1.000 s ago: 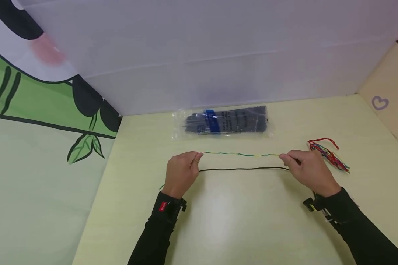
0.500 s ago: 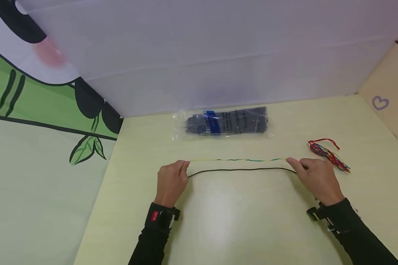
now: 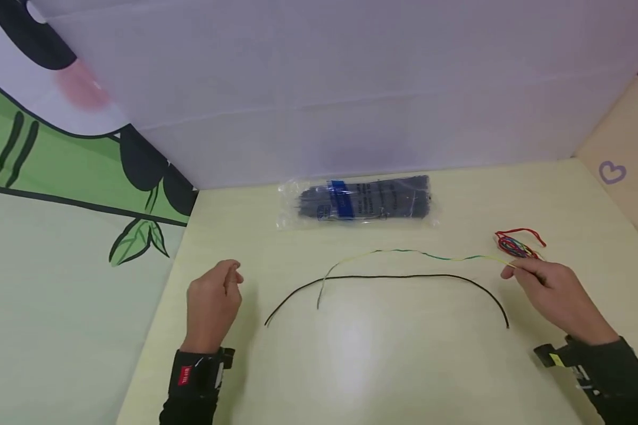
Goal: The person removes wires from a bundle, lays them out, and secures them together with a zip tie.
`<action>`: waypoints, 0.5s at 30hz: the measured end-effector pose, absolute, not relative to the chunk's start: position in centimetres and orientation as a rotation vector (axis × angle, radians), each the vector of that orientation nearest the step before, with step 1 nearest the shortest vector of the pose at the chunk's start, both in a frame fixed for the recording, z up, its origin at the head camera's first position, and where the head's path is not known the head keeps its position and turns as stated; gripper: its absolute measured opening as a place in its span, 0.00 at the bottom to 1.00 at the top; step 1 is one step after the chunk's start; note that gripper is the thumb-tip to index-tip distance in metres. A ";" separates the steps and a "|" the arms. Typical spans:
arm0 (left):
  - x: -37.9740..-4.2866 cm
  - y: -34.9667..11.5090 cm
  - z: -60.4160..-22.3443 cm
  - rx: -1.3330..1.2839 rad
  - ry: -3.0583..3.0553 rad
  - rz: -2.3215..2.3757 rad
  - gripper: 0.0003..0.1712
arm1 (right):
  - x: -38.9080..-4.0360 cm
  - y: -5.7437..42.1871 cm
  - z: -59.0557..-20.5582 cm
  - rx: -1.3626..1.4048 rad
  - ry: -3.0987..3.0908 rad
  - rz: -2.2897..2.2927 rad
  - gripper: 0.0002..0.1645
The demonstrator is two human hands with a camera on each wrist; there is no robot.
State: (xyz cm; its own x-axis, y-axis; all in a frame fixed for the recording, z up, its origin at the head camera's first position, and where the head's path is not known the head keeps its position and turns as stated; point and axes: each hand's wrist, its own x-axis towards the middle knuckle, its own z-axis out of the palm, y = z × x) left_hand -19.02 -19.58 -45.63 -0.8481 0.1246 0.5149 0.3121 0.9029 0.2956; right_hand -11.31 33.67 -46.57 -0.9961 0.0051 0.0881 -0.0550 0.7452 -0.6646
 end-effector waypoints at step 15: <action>-18.4 -13.2 -46.6 -0.512 -2.793 -0.442 0.09 | -11.9 31.4 -47.2 0.173 -2.726 1.714 0.18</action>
